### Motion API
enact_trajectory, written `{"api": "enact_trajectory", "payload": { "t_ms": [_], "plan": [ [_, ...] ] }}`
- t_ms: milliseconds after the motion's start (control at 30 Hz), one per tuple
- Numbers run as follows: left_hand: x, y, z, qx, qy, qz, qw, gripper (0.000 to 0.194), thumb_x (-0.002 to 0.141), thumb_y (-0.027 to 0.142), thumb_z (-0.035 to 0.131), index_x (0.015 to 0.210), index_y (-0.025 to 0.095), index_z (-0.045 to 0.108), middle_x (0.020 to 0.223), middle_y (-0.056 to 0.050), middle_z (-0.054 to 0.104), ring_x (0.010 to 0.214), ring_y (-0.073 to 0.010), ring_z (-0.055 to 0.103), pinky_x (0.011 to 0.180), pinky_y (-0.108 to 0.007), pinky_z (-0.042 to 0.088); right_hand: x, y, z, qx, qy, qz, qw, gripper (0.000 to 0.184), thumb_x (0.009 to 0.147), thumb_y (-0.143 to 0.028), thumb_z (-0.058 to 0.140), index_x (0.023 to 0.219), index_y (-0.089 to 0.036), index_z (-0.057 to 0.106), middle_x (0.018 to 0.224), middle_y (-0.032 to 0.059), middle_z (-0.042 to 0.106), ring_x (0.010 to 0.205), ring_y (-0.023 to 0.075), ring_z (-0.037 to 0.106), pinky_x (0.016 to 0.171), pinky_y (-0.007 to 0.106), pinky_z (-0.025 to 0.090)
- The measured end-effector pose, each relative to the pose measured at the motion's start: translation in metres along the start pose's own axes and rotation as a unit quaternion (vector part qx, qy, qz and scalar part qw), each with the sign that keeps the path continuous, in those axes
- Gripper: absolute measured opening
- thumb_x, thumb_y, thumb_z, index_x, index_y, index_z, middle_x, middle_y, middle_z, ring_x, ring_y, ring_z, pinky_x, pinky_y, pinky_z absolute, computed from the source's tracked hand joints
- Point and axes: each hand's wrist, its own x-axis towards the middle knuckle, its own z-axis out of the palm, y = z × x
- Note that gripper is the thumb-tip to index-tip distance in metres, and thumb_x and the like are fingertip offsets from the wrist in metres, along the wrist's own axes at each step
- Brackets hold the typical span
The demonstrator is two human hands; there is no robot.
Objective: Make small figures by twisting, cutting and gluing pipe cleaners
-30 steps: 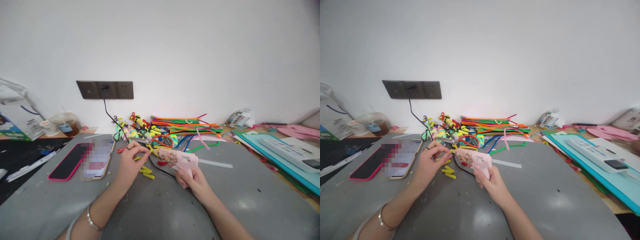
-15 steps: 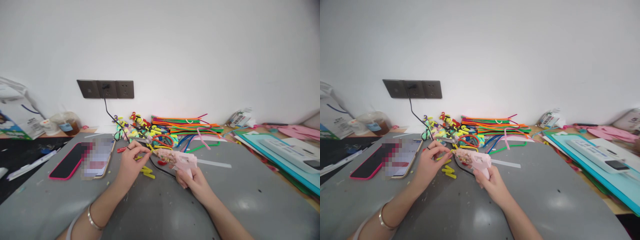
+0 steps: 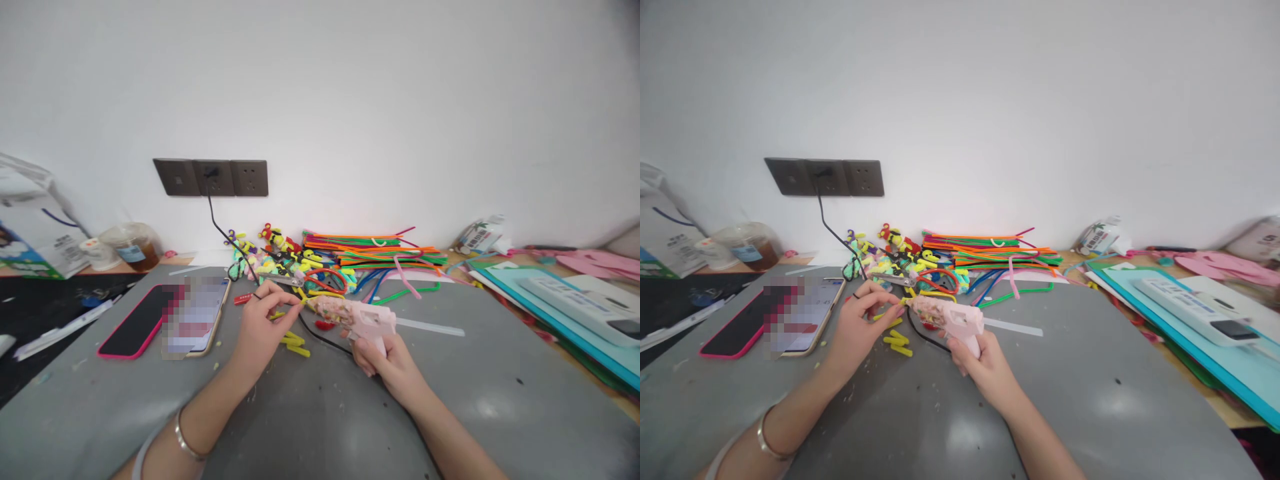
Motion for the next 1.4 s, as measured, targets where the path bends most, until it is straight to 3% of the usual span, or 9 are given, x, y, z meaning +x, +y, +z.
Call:
{"api": "enact_trajectory", "payload": {
  "t_ms": [300,700,1400],
  "plan": [
    [0.000,0.001,-0.001,0.001,0.002,-0.011,1.000,0.006,0.082,0.021,0.074,0.076,0.019,0.073,0.074,0.002,0.055,0.055,-0.0091,0.044,0.049,-0.022,0.035,0.000,-0.004,0.000,0.010,0.014,-0.014,1.000,0.057,0.086,-0.072,0.055,0.080,-0.017,0.064,0.045,-0.0050,0.039,0.043,0.0126,0.037,0.048,0.028,0.034],
    [0.000,0.002,-0.002,-0.006,0.007,-0.016,1.000,0.008,0.083,0.023,0.073,0.076,0.019,0.072,0.077,0.001,0.056,0.056,-0.0093,0.043,0.050,-0.023,0.037,0.000,0.009,-0.001,0.031,0.030,-0.021,0.999,0.052,0.090,-0.064,0.056,0.090,-0.013,0.067,0.046,-0.0069,0.039,0.043,0.0112,0.035,0.050,0.027,0.033],
    [0.000,0.006,-0.005,0.009,0.044,-0.001,0.999,0.008,0.084,0.022,0.070,0.077,0.021,0.072,0.079,0.000,0.057,0.062,-0.0113,0.049,0.054,-0.024,0.040,0.003,-0.008,-0.002,0.024,0.052,-0.023,0.998,0.056,0.087,-0.071,0.055,0.074,-0.017,0.063,0.042,-0.0045,0.042,0.043,0.0123,0.037,0.050,0.028,0.035]
  ]
}}
